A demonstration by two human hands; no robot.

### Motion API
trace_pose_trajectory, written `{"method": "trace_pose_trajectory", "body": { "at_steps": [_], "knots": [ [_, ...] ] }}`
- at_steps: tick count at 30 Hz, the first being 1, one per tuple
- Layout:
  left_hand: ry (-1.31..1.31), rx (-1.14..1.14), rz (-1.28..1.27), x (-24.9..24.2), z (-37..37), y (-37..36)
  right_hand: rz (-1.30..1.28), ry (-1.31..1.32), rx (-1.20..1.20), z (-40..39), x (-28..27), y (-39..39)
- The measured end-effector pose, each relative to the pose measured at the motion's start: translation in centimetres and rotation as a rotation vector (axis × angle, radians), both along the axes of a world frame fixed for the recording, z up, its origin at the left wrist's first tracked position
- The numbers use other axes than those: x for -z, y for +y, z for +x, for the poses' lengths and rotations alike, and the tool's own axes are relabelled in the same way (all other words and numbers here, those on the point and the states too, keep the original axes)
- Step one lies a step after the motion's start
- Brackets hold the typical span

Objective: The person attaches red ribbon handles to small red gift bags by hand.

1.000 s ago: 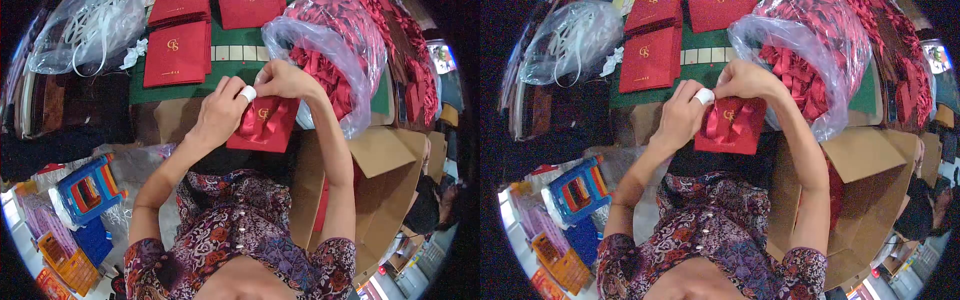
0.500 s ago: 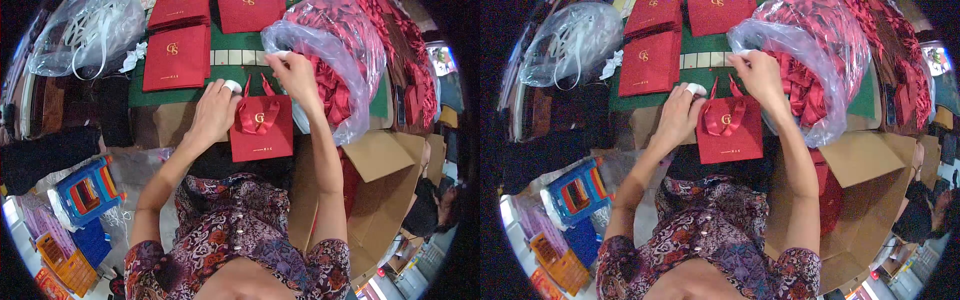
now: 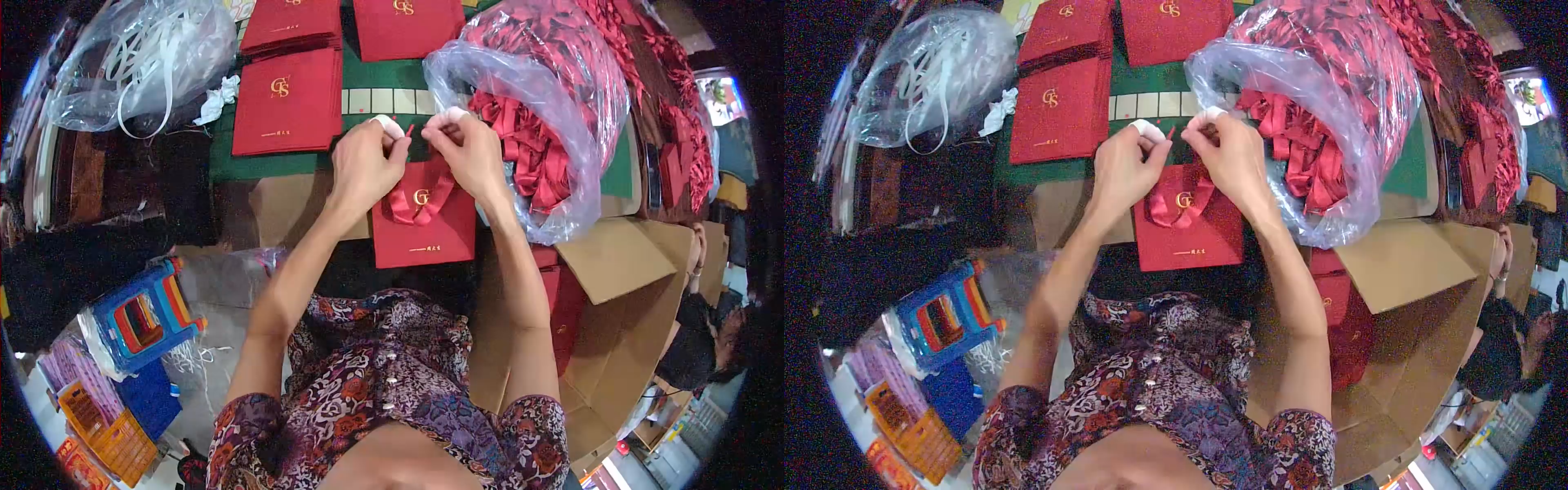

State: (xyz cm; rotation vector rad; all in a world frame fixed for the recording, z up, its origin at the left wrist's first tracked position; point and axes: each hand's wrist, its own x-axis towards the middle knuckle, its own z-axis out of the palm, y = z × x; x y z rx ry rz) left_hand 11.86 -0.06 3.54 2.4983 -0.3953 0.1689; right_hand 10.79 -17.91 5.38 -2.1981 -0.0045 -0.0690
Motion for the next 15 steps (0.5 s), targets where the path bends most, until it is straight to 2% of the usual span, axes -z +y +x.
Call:
{"method": "trace_pose_trajectory", "body": {
  "at_steps": [1,2,6,9,15],
  "knots": [
    [0.122,-0.017,-0.254,-0.1,-0.2,0.0,-0.001,-0.003,0.001,0.0,0.2,-0.2],
    [0.246,-0.034,-0.507,-0.1,-0.4,0.0,0.113,0.015,-0.011,-0.2,0.6,-0.4],
    [0.344,0.018,-0.614,-1.2,-0.6,-0.2,0.413,0.096,-0.056,-0.6,0.4,-0.5],
    [0.361,0.014,-0.621,-1.6,-0.8,-0.1,0.489,0.157,-0.083,-0.8,-0.5,-0.3],
    [0.322,0.037,-0.584,-1.9,-0.9,0.1,0.539,0.108,-0.101,-0.7,0.2,-0.1]
  ]
}}
